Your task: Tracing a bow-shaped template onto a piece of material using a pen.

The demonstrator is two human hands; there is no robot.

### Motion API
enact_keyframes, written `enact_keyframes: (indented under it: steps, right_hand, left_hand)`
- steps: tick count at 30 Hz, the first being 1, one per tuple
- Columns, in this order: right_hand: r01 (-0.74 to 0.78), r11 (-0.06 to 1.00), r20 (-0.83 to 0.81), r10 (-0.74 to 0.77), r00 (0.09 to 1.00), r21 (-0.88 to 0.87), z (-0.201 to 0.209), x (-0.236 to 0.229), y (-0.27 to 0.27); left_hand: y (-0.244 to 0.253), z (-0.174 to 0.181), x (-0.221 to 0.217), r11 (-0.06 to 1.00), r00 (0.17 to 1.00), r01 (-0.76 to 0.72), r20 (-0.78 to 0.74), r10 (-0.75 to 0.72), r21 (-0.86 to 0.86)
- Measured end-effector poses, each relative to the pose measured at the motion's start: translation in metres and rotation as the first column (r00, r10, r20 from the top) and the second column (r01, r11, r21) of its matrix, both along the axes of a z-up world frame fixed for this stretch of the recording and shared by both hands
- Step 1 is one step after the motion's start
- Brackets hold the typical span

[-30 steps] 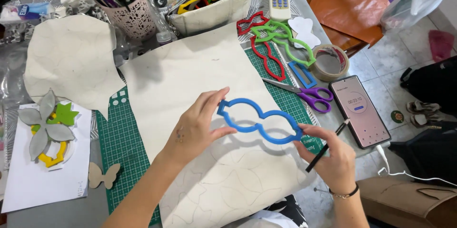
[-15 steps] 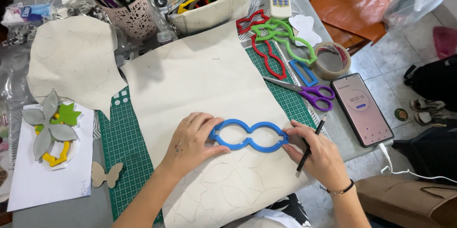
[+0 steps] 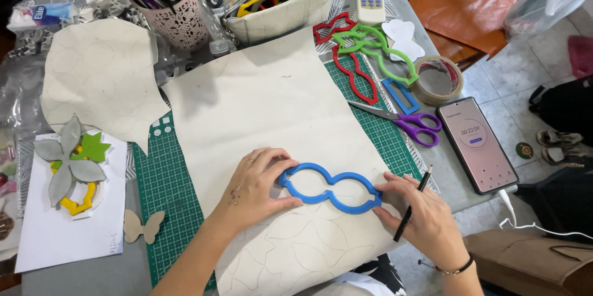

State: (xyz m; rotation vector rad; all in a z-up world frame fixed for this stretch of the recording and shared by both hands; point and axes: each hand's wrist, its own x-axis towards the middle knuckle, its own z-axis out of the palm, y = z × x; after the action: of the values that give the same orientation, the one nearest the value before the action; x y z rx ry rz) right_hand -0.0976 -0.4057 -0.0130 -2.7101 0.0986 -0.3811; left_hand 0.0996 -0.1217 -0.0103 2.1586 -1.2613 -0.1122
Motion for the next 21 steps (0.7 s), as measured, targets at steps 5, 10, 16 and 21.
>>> enact_keyframes:
  steps: [5, 10, 16, 21]
  right_hand:
    - [0.039, 0.998, -0.042, -0.037, 0.998, 0.053, 0.0, 0.003, 0.001]
    - [0.115, 0.992, -0.089, -0.11, 0.99, 0.056, 0.002, 0.008, 0.005]
    - [0.076, 0.994, -0.067, -0.072, 0.995, 0.073, 0.003, 0.012, 0.006]
    - [0.084, 0.995, -0.039, -0.082, 0.996, 0.059, -0.002, 0.012, 0.006]
  left_hand:
    - [-0.001, -0.003, 0.0, 1.0, 0.999, -0.026, 0.02, 0.026, 0.006]
    - [-0.002, -0.004, 0.001, 0.999, 0.999, -0.043, -0.013, 0.043, 0.01]
    - [-0.002, -0.004, 0.003, 0.998, 0.998, -0.057, -0.017, 0.056, -0.025]
    - [-0.002, -0.002, 0.003, 0.998, 0.998, -0.059, -0.023, 0.059, 0.007]
